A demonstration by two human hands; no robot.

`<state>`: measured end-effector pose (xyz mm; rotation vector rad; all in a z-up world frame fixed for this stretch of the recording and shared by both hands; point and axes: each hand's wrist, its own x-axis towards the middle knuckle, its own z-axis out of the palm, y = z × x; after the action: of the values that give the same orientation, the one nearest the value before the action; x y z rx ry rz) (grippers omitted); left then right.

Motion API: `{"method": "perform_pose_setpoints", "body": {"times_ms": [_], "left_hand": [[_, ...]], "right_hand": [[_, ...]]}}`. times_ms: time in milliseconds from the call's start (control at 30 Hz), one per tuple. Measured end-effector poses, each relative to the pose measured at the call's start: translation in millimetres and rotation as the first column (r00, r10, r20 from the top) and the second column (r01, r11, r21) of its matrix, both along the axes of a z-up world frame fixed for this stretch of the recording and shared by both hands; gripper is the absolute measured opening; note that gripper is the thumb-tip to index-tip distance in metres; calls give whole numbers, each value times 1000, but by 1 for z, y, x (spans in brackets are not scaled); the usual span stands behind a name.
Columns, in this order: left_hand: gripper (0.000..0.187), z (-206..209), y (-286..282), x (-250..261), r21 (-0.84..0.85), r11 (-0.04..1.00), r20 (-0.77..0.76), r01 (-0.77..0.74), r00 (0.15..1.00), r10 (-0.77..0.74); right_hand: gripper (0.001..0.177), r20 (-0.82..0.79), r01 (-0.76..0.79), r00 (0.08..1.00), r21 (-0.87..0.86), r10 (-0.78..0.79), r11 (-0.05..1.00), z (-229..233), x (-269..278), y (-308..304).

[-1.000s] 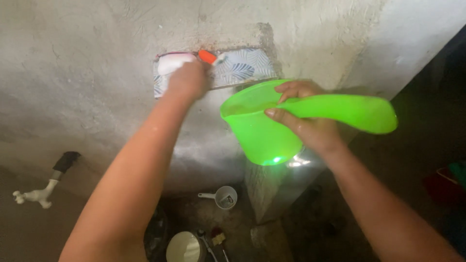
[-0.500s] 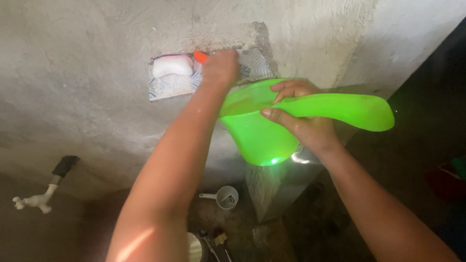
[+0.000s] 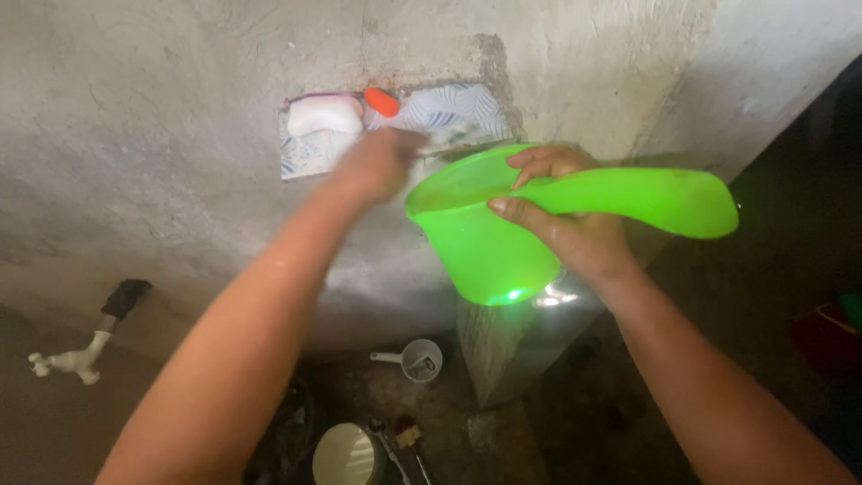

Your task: Cleaning a toilet and bathroom shelf using various brushes and water.

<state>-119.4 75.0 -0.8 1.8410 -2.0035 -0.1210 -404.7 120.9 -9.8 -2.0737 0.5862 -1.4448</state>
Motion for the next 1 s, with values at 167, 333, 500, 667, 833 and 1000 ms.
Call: {"method": "perform_pose_setpoints", "body": {"times_ms": [167,333,500,667,833,1000], "left_hand": [[39,10,39,-7,26,991,38,-134,990,133],[41,20,48,-5,45,986,6,-162,987,162],[39,1,16,16,3,999,-88,45,995,-45],[39,14,26,63,85,995,-148,53,988,-40],[34,-5,-1,27,8,984,-144,180,974,-177],[35,18,6,15,77,988,-173,132,978,-117]], "right_hand": [[24,18,-8,1000,40,8,999,-1,3,-1],[25,36,-21,999,57,19,998,4,3,-1],[27,25,33,999,46,-35,998,4,10,-8],[28,55,69,996,-13,-68,998,-3,10,-12],[28,45,84,995,-3,-84,996,2,9,-9],[27,42,75,996,-21,-74,997,4,15,-6]]}}
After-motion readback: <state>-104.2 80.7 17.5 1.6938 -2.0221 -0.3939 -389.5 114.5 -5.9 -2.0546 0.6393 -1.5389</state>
